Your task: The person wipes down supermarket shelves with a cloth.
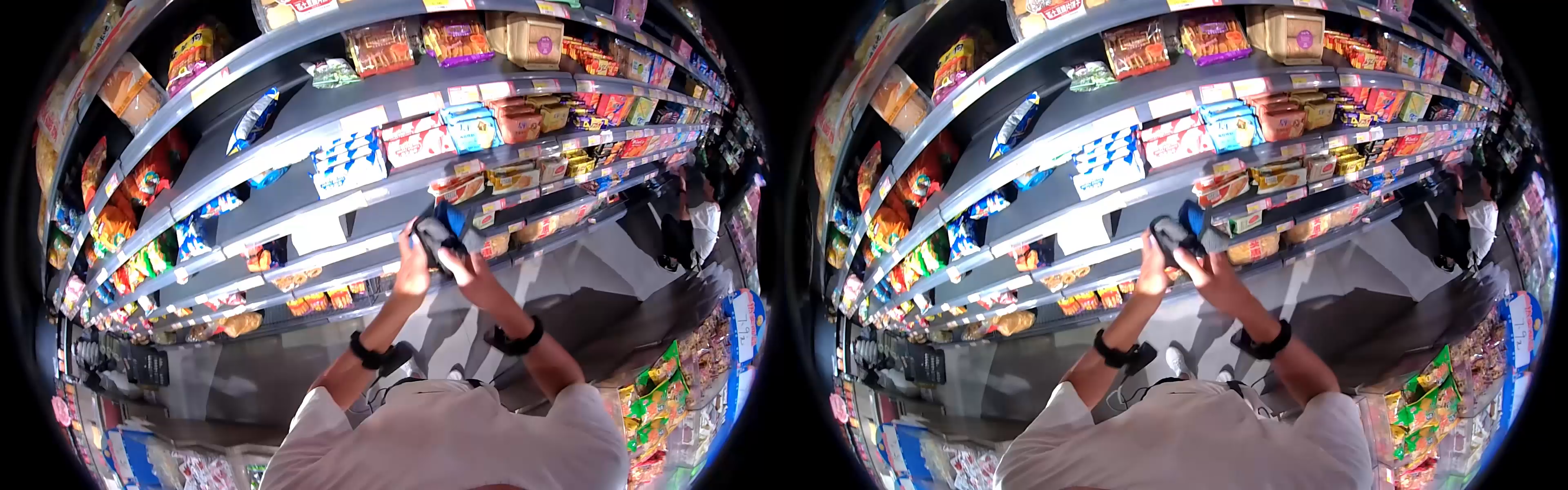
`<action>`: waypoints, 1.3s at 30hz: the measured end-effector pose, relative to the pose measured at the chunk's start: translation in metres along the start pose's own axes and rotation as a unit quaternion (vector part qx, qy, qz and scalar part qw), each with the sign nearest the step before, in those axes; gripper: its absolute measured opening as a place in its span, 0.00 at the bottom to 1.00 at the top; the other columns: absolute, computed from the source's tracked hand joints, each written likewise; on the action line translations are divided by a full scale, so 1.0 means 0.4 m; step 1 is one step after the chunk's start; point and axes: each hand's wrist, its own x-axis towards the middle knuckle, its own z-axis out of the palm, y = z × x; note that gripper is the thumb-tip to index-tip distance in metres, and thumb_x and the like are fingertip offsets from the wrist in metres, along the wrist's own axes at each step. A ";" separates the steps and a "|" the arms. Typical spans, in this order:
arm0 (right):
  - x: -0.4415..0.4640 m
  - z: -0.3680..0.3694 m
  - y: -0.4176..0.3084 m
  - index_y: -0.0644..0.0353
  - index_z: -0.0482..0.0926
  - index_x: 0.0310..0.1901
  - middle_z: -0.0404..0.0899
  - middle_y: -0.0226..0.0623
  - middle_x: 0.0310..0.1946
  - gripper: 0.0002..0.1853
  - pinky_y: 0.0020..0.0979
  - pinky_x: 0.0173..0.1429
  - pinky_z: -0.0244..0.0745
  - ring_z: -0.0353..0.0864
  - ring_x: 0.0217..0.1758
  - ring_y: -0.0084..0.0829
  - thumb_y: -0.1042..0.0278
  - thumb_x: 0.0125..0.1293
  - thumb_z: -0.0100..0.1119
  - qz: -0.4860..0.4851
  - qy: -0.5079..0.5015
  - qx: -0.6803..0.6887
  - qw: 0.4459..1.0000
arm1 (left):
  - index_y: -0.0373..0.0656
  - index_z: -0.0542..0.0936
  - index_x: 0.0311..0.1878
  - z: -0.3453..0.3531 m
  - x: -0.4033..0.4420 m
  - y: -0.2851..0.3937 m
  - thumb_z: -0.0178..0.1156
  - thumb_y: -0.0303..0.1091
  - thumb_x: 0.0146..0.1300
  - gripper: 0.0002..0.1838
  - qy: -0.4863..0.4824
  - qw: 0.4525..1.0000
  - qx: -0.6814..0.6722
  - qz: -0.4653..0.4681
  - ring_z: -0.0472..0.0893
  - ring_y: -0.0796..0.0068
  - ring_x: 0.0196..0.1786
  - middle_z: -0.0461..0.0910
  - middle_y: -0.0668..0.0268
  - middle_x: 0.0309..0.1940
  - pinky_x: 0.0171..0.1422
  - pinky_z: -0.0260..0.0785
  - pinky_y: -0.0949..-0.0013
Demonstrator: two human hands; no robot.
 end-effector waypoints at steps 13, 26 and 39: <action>0.758 0.067 -0.121 0.68 0.79 0.46 0.80 0.60 0.40 0.16 0.46 0.45 0.74 0.80 0.43 0.56 0.61 0.67 0.60 -0.092 0.022 -0.468 0.878 | 0.37 0.65 0.70 -0.546 0.368 0.206 0.64 0.38 0.64 0.33 0.219 0.902 0.333 0.169 0.80 0.46 0.53 0.80 0.48 0.51 0.59 0.71 0.52; 0.925 0.435 -0.089 0.69 0.83 0.33 0.84 0.53 0.38 0.23 0.51 0.49 0.80 0.85 0.42 0.55 0.51 0.62 0.59 -0.257 -0.028 -0.590 0.765 | 0.41 0.75 0.59 -1.405 0.496 -0.196 0.42 0.59 0.75 0.30 0.240 0.796 0.545 -0.110 0.73 0.42 0.62 0.73 0.46 0.58 0.66 0.65 0.46; 1.019 -0.242 -0.114 0.59 0.85 0.46 0.85 0.54 0.43 0.24 0.48 0.56 0.79 0.83 0.51 0.55 0.46 0.62 0.59 -0.166 0.184 -0.646 0.722 | 0.42 0.77 0.65 -1.348 0.479 0.047 0.47 0.69 0.68 0.40 -0.033 0.732 0.644 -0.219 0.73 0.46 0.67 0.76 0.46 0.63 0.72 0.64 0.58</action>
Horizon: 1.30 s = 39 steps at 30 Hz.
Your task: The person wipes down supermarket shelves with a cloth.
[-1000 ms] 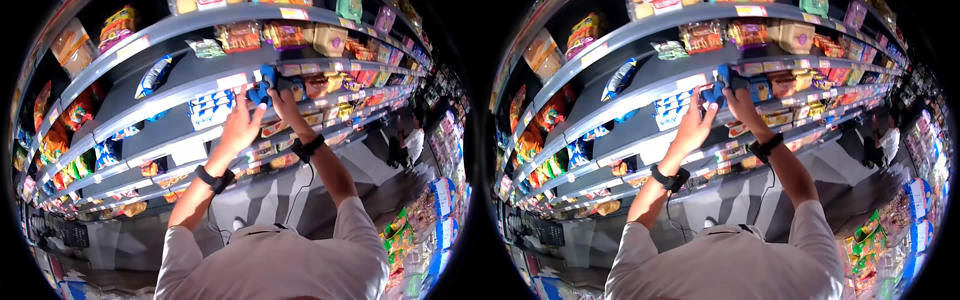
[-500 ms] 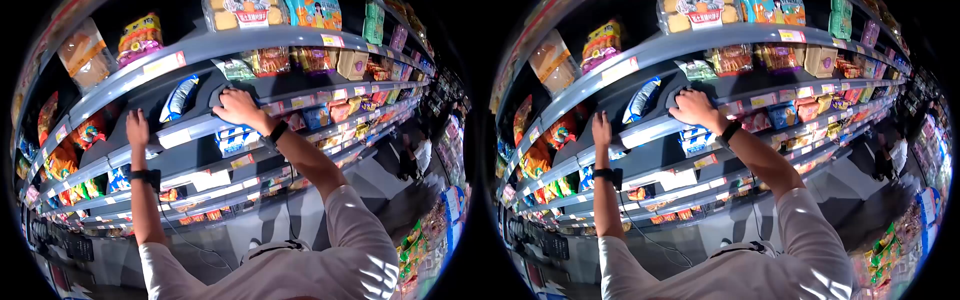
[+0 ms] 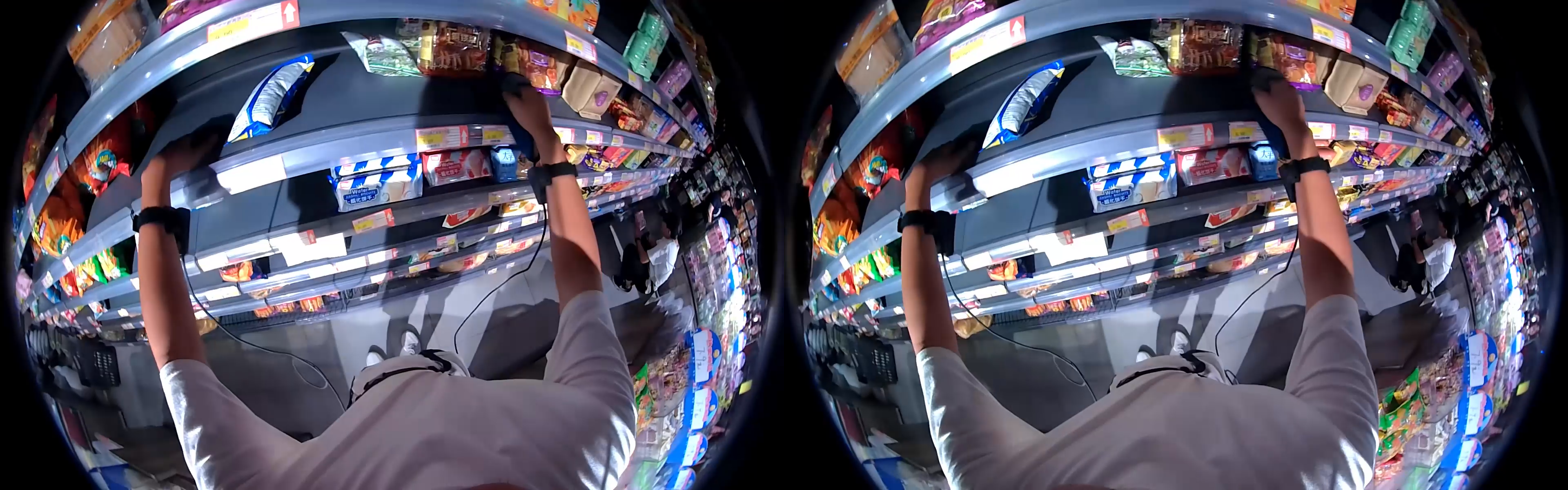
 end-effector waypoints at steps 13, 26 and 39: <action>-0.110 0.068 -0.639 0.70 0.82 0.29 0.84 0.53 0.31 0.24 0.44 0.45 0.83 0.87 0.39 0.48 0.51 0.66 0.55 -0.210 -0.085 0.039 0.973 | 0.46 0.81 0.55 0.022 0.016 -0.098 0.57 0.56 0.66 0.26 0.266 0.963 0.035 -0.031 0.81 0.47 0.55 0.82 0.52 0.53 0.59 0.73 0.53; -0.098 0.201 -0.763 0.54 0.82 0.47 0.85 0.41 0.45 0.17 0.42 0.55 0.78 0.83 0.52 0.43 0.58 0.59 0.63 -0.308 -0.122 0.238 0.913 | 0.38 0.66 0.72 -0.052 -0.124 0.549 0.46 0.67 0.70 0.42 0.122 0.956 -0.177 0.202 0.67 0.41 0.70 0.71 0.41 0.65 0.75 0.59 0.52; -0.065 0.222 -0.507 0.53 0.76 0.56 0.82 0.43 0.50 0.27 0.45 0.55 0.78 0.82 0.52 0.46 0.53 0.55 0.66 -0.267 -0.075 0.247 0.928 | 0.40 0.66 0.73 -0.045 -0.021 0.787 0.45 0.70 0.66 0.45 0.083 0.958 -0.193 0.195 0.64 0.39 0.73 0.71 0.43 0.67 0.79 0.53 0.51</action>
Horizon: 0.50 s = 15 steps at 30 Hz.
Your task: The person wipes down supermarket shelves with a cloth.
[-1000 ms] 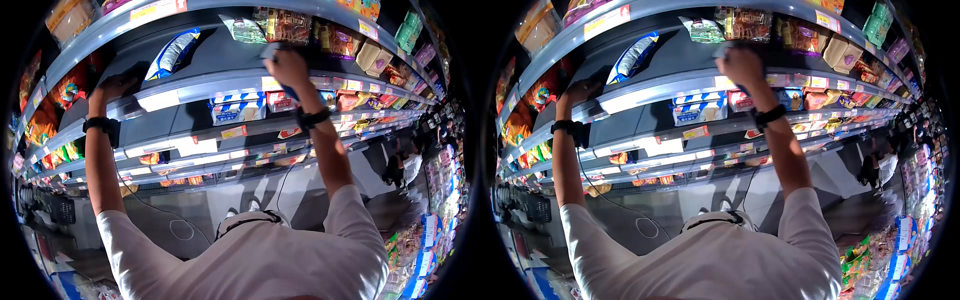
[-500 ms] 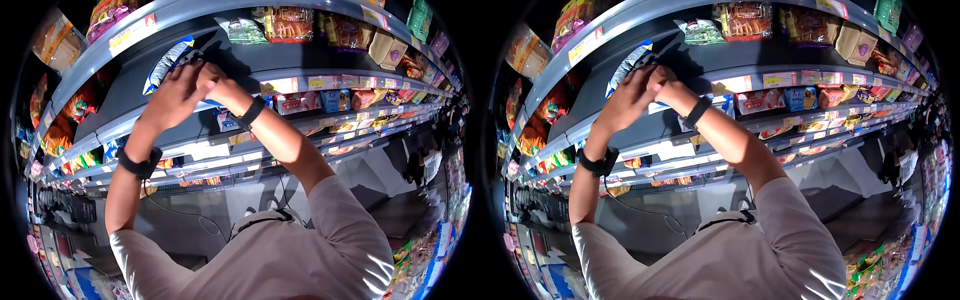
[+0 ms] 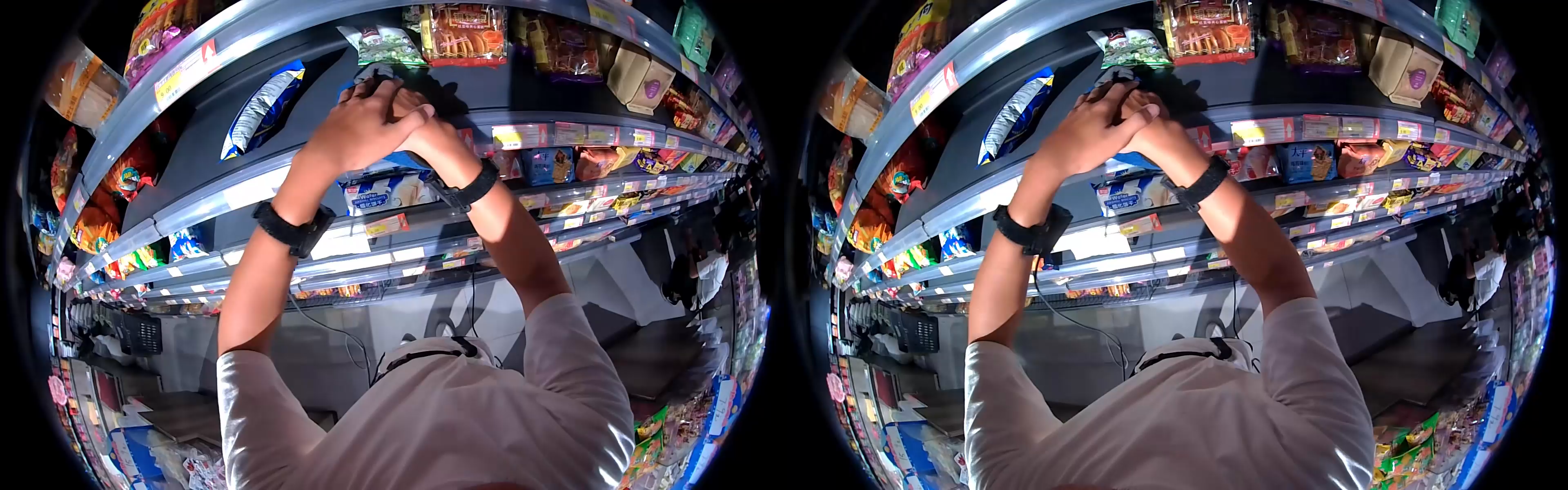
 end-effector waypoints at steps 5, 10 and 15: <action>-0.063 -0.079 0.068 0.53 0.76 0.55 0.81 0.44 0.48 0.24 0.49 0.53 0.76 0.81 0.51 0.48 0.54 0.59 0.62 -0.031 0.052 0.007 0.998 | 0.38 0.73 0.66 0.086 0.053 0.064 0.48 0.67 0.66 0.41 0.093 0.995 0.006 0.044 0.67 0.39 0.69 0.74 0.46 0.64 0.76 0.56 0.50; -0.113 -0.167 0.125 0.55 0.76 0.53 0.80 0.48 0.45 0.22 0.52 0.47 0.75 0.81 0.48 0.51 0.51 0.60 0.61 -0.023 0.058 -0.026 0.998 | 0.38 0.75 0.63 0.144 0.111 0.141 0.49 0.65 0.66 0.39 0.116 0.989 0.015 0.086 0.69 0.40 0.68 0.75 0.44 0.61 0.75 0.57 0.48; -0.194 -0.230 0.234 0.56 0.80 0.49 0.80 0.44 0.44 0.18 0.48 0.48 0.75 0.79 0.48 0.50 0.55 0.60 0.62 0.037 0.080 -0.014 0.996 | 0.42 0.75 0.63 0.186 0.160 0.252 0.55 0.65 0.61 0.38 0.149 0.983 0.001 0.105 0.70 0.35 0.64 0.72 0.40 0.62 0.68 0.64 0.43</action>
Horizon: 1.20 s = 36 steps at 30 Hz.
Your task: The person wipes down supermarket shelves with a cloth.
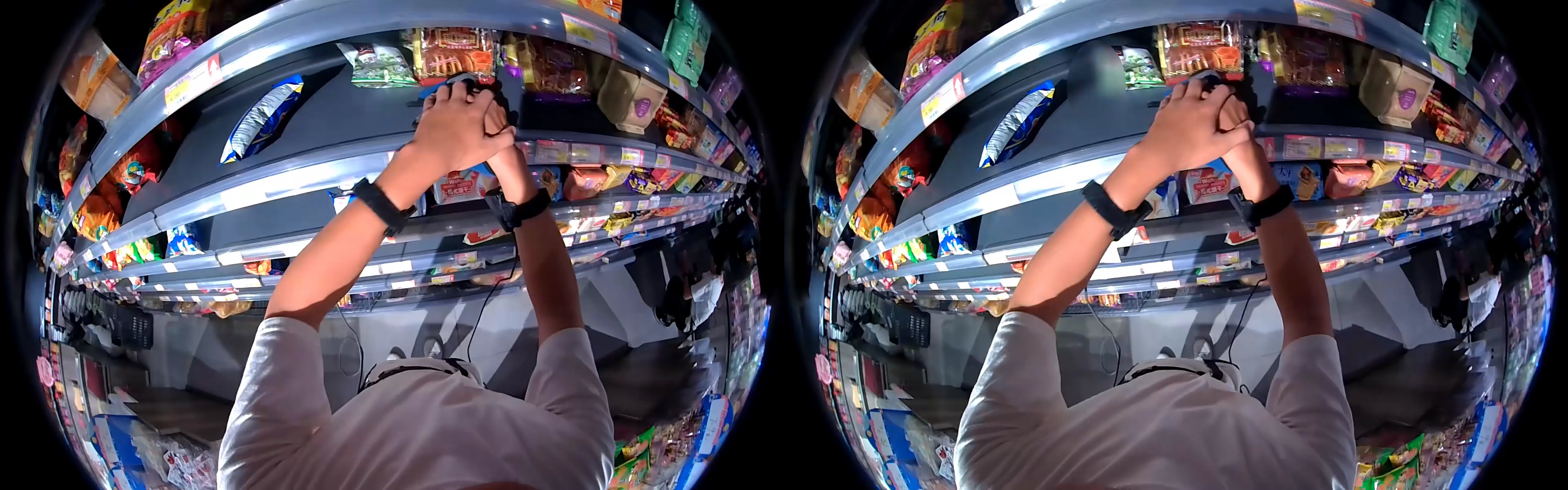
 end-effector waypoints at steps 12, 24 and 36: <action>-0.116 -0.092 0.025 0.57 0.78 0.49 0.80 0.47 0.43 0.20 0.46 0.48 0.74 0.80 0.46 0.50 0.57 0.57 0.61 0.086 0.037 -0.050 0.994 | 0.40 0.70 0.69 0.099 -0.016 0.180 0.64 0.49 0.61 0.36 0.101 0.974 0.203 0.014 0.67 0.40 0.66 0.70 0.46 0.61 0.65 0.60 0.38; 0.124 0.233 -0.391 0.57 0.79 0.45 0.79 0.46 0.50 0.20 0.40 0.61 0.69 0.78 0.56 0.44 0.58 0.50 0.58 -0.023 -0.050 -0.159 0.986 | 0.39 0.72 0.66 -0.186 -0.261 -0.163 0.59 0.47 0.68 0.29 0.095 0.992 0.060 -0.048 0.69 0.42 0.67 0.72 0.44 0.62 0.72 0.60 0.51; 0.140 0.255 -0.403 0.52 0.79 0.40 0.82 0.40 0.39 0.14 0.42 0.47 0.74 0.83 0.46 0.41 0.54 0.56 0.60 -0.090 -0.021 -0.049 0.995 | 0.52 0.68 0.70 -0.188 -0.250 -0.145 0.63 0.56 0.63 0.36 0.022 0.980 0.127 -0.154 0.64 0.46 0.69 0.66 0.53 0.67 0.74 0.55 0.49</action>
